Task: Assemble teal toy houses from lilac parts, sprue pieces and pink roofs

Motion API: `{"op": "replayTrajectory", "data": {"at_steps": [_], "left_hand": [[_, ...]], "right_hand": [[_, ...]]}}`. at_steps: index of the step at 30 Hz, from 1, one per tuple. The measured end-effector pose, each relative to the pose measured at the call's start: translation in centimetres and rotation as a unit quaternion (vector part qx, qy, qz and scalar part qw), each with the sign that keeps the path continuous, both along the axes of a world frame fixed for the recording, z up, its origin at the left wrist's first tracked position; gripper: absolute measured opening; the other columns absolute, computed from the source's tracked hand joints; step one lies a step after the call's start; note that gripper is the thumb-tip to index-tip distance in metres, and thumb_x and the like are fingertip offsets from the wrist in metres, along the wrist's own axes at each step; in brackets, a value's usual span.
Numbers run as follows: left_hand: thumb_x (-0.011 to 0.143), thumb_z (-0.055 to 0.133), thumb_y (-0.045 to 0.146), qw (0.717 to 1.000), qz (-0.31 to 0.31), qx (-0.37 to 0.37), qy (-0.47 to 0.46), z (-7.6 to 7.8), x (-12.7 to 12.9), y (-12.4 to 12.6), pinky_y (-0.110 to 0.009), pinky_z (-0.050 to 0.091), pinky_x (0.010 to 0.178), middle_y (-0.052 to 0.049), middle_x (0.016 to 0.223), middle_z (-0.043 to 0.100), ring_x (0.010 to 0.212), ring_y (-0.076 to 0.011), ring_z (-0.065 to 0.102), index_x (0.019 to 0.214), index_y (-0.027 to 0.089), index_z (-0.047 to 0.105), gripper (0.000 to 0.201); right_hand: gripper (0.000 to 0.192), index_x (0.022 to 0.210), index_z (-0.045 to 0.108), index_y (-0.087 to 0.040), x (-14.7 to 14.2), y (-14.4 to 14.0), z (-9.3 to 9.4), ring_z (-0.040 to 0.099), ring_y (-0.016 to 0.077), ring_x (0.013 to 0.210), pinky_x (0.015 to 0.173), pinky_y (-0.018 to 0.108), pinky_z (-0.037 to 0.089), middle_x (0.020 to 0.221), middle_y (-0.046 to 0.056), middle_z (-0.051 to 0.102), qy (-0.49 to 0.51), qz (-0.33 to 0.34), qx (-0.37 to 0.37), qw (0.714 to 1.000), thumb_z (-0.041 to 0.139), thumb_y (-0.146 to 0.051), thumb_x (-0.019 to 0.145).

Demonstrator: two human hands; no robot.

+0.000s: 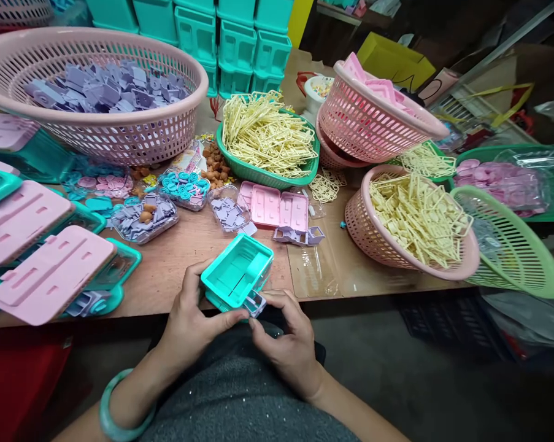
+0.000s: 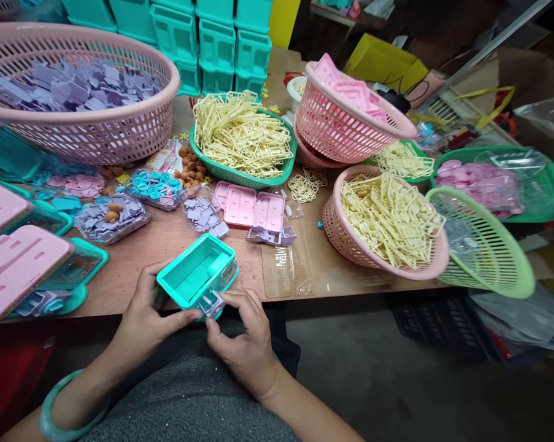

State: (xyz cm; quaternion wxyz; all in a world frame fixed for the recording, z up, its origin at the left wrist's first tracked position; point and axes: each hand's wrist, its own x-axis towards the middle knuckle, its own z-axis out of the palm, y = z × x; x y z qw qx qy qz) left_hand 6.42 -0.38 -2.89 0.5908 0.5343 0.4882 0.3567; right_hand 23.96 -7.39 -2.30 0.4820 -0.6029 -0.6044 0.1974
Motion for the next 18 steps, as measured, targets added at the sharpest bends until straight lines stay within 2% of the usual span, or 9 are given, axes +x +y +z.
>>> {"op": "replayTrajectory", "data": {"at_steps": [2,7,10,14,18], "left_hand": [[0.065,0.093,0.043,0.999,0.008,0.015,0.029,-0.3,-0.1,-0.2,-0.042,0.052,0.095,-0.004,0.118,0.064,0.112,-0.0275,0.063,0.124,0.028,0.050,0.075],[0.064,0.094,0.042,0.999,0.012,0.003,0.033,-0.4,0.0,-0.5,-0.041,0.052,0.095,-0.006,0.121,0.064,0.113,-0.0285,0.063,0.128,0.028,0.050,0.079],[0.061,0.095,0.040,0.999,0.021,-0.008,0.025,-0.2,0.1,-0.4,-0.040,0.052,0.095,-0.005,0.118,0.066,0.111,-0.0280,0.064,0.126,0.028,0.050,0.080],[0.062,0.094,0.042,0.998,0.033,-0.048,-0.011,0.5,0.2,-0.1,-0.036,0.055,0.085,-0.003,0.109,0.067,0.100,-0.0257,0.067,0.121,0.027,0.049,0.075],[0.061,0.095,0.042,0.998,0.045,-0.050,-0.007,0.9,0.4,0.1,-0.035,0.054,0.083,-0.003,0.107,0.068,0.098,-0.0259,0.067,0.119,0.027,0.049,0.076]], "right_hand": [[0.030,0.112,0.067,-0.024,0.0,-0.3,-0.4,0.070,0.0197,0.090,0.081,0.036,0.060,0.097,0.004,0.073,0.026,0.006,0.000,1.000,0.071,-0.014,0.084],[0.033,0.116,0.066,-0.025,0.1,-0.8,-0.9,0.070,0.0208,0.094,0.083,0.039,0.061,0.101,0.005,0.073,0.068,0.019,-0.005,0.997,0.072,-0.015,0.085],[0.032,0.115,0.067,-0.025,0.0,-0.7,-0.6,0.071,0.0216,0.094,0.083,0.039,0.061,0.101,0.006,0.074,0.060,0.023,-0.002,0.998,0.073,-0.015,0.085],[0.033,0.115,0.067,-0.025,-0.2,0.0,0.0,0.071,0.0211,0.092,0.083,0.039,0.061,0.099,0.005,0.075,0.044,0.013,0.026,0.999,0.074,-0.015,0.084],[0.034,0.113,0.067,-0.025,-0.7,0.5,0.3,0.071,0.0204,0.091,0.081,0.037,0.061,0.097,0.004,0.074,0.039,-0.001,0.025,0.999,0.072,-0.014,0.082]]}}
